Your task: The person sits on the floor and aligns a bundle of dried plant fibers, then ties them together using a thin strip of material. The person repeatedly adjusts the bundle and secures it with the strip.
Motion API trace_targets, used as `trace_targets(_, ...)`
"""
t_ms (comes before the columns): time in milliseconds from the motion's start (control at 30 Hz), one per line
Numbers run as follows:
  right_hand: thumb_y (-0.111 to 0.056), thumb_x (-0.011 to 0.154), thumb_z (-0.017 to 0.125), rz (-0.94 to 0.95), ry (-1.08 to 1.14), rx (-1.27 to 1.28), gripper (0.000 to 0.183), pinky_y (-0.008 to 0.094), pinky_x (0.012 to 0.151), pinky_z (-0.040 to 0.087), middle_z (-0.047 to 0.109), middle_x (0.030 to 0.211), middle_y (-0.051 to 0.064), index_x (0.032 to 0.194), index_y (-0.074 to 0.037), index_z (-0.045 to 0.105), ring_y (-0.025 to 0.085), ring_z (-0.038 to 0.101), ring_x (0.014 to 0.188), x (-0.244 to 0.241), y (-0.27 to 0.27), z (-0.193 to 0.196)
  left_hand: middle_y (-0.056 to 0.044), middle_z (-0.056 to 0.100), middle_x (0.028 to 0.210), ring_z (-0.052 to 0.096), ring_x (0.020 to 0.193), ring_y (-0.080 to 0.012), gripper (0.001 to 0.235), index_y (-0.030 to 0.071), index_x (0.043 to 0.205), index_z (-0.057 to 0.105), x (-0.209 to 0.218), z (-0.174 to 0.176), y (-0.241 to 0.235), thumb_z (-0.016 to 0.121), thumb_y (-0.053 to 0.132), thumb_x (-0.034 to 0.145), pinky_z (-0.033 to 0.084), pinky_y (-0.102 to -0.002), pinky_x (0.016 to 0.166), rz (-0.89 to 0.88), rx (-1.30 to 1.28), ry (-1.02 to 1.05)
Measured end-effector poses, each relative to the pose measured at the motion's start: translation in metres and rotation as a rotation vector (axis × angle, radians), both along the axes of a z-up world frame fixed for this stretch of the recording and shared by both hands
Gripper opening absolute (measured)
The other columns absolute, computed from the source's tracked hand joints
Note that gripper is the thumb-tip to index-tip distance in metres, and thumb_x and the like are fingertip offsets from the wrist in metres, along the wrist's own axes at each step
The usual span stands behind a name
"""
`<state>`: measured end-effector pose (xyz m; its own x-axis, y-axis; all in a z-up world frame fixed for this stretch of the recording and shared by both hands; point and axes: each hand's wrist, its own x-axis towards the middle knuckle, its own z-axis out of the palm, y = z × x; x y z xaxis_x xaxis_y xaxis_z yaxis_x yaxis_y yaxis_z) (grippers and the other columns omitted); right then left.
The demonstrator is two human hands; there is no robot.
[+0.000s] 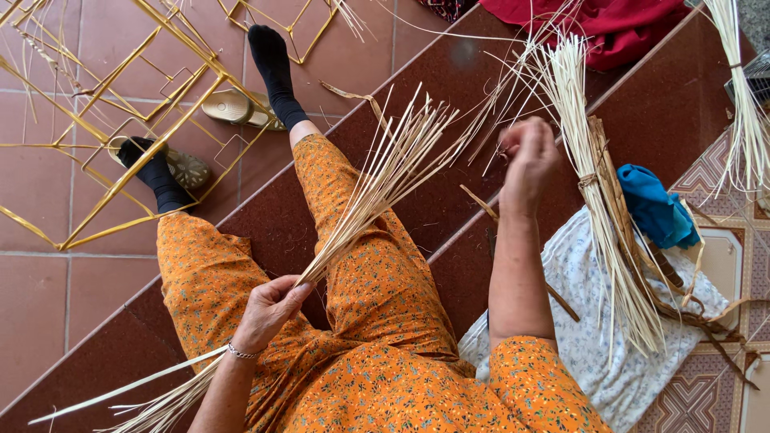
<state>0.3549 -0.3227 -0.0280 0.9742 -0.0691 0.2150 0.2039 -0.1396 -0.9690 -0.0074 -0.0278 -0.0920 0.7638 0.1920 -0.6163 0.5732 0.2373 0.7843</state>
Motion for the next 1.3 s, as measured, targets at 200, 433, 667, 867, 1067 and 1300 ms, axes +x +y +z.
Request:
trace_targets(200, -0.026, 0.108, 0.066, -0.057, -0.759, -0.757, 0.019, 0.035, 0.08, 0.055, 0.068, 0.101, 0.005, 0.101, -0.008, 0.069, 0.019, 0.063, 0.095, -0.005, 0.024, 0.012, 0.006, 0.058, 0.068, 0.046, 0.056, -0.0026, 0.03, 0.001, 0.114, 0.078, -0.001, 0.001, -0.004, 0.072, 0.021, 0.093, 0.036, -0.02, 0.045, 0.001, 0.017, 0.034)
trace_targets(433, -0.021, 0.104, 0.063, 0.53, 0.062, -0.31, 0.02, 0.018, 0.038, 0.051, 0.069, 0.067, 0.003, 0.111, -0.004, 0.071, 0.004, 0.067, 0.052, -0.038, 0.058, -0.015, 0.006, 0.064, 0.067, 0.048, 0.054, -0.0023, 0.028, 0.005, 0.113, 0.079, -0.004, 0.002, -0.014, 0.073, 0.021, 0.091, 0.037, -0.02, 0.043, -0.034, 0.131, 0.046)
trace_targets(667, -0.014, 0.1, 0.069, 0.547, 0.283, 0.04, 0.015, 0.017, 0.04, 0.05, 0.068, 0.066, 0.004, 0.094, -0.001, 0.073, 0.005, 0.062, 0.05, -0.042, 0.067, -0.042, 0.005, 0.062, 0.063, 0.048, 0.052, -0.0034, 0.028, 0.006, 0.114, 0.08, -0.005, 0.01, -0.017, 0.073, 0.022, 0.091, 0.037, -0.021, 0.042, -0.067, 0.178, 0.045)
trace_targets(867, -0.01, 0.097, 0.069, 0.4, 0.206, 0.167, 0.012, 0.017, 0.037, 0.046, 0.068, 0.066, 0.003, 0.087, -0.004, 0.071, 0.006, 0.062, 0.049, -0.029, 0.059, -0.048, 0.003, 0.067, 0.063, 0.054, 0.052, -0.0052, 0.03, 0.006, 0.115, 0.078, -0.006, 0.017, -0.016, 0.07, 0.024, 0.092, 0.042, -0.022, 0.043, -0.123, 0.255, 0.063)
trace_targets(1067, -0.015, 0.103, 0.068, 0.22, -0.093, -0.113, 0.014, 0.018, 0.044, 0.053, 0.068, 0.071, 0.002, 0.108, -0.003, 0.071, 0.004, 0.063, 0.055, -0.02, 0.044, -0.032, 0.003, 0.063, 0.064, 0.054, 0.054, -0.0045, 0.03, 0.004, 0.114, 0.076, -0.007, 0.011, -0.011, 0.066, 0.025, 0.096, 0.044, -0.021, 0.046, -0.081, 0.166, 0.031)
trace_targets(1300, -0.03, 0.105, 0.07, 0.292, 0.091, 0.143, 0.028, 0.019, 0.04, 0.042, 0.061, 0.066, 0.003, 0.084, -0.013, 0.064, 0.004, 0.051, 0.048, -0.072, 0.028, -0.034, 0.005, 0.059, 0.065, 0.049, 0.055, -0.003, 0.022, 0.003, 0.099, 0.072, -0.002, 0.013, 0.008, 0.069, 0.025, 0.097, 0.041, -0.02, 0.047, 0.014, 0.009, -0.047)
